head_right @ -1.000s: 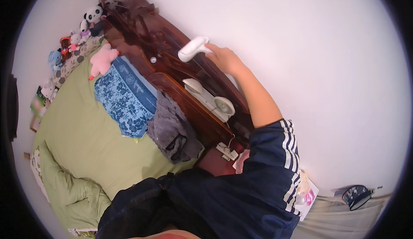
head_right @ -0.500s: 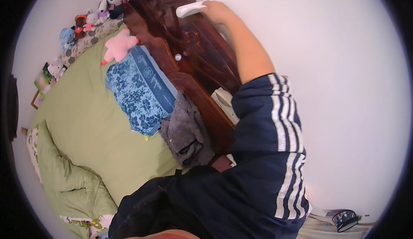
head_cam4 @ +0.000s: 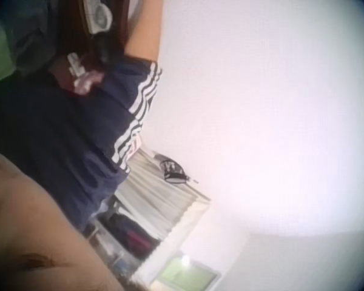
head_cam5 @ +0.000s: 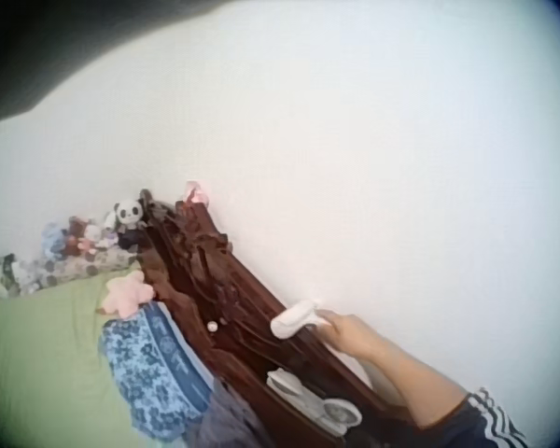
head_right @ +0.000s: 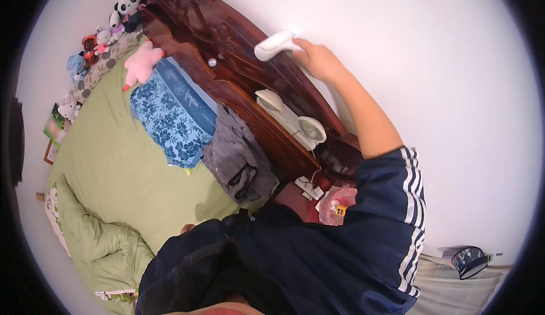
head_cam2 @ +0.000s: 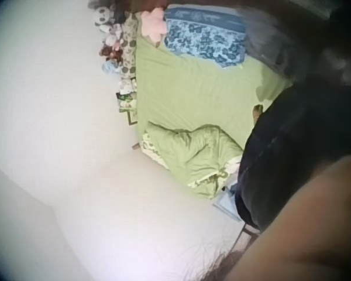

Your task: The person uses a lint remover to clean a gray robe on a bed, then moves to a wooden headboard and a patterned duvet cover, rolling the device over each surface to remove lint.

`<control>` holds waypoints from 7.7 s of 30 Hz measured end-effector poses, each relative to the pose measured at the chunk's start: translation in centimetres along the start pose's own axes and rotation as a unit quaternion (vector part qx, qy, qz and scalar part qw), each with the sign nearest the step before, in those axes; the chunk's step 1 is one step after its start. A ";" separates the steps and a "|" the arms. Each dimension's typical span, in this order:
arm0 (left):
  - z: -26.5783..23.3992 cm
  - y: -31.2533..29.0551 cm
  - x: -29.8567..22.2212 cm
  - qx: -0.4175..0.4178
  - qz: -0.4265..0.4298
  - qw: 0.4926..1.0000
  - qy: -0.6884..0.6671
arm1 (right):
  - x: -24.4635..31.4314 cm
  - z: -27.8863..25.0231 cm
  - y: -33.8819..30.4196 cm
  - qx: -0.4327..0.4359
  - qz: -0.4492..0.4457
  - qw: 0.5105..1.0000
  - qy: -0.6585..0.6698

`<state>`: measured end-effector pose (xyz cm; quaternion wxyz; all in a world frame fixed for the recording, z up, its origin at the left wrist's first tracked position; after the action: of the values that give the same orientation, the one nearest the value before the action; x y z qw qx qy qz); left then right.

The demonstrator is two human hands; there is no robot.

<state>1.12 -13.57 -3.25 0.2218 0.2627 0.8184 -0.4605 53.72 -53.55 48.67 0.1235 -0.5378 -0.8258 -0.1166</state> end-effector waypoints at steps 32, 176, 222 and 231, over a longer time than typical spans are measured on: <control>9.8 -3.3 -9.0 0.151 0.074 0.977 0.133 | -10.7 -3.4 -23.4 0.054 0.011 0.982 -0.183; -17.3 2.7 -88.6 0.204 0.424 0.784 -0.404 | -7.4 8.9 -9.0 -0.175 0.031 0.983 -0.041; -13.1 -0.9 -86.0 0.000 0.688 0.704 -0.176 | -7.5 8.6 -8.7 -0.166 0.050 0.985 -0.020; -7.1 1.0 -85.2 -0.228 0.788 0.536 0.200 | -7.2 8.8 -9.2 -0.173 0.051 0.983 -0.037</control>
<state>65.91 -26.15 51.05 0.3783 0.8273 0.3803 0.1670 47.46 -60.54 37.46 0.0042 -0.5967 -0.7685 -0.2309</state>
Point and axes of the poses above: each hand's wrist, its own y-axis towards the middle knuckle, its own z-axis out of the palm, x = y × z, the point moved 4 cm from there along y, towards the middle knuckle, and after that the axes turned 3 degrees about -y, right-handed, at the moved point
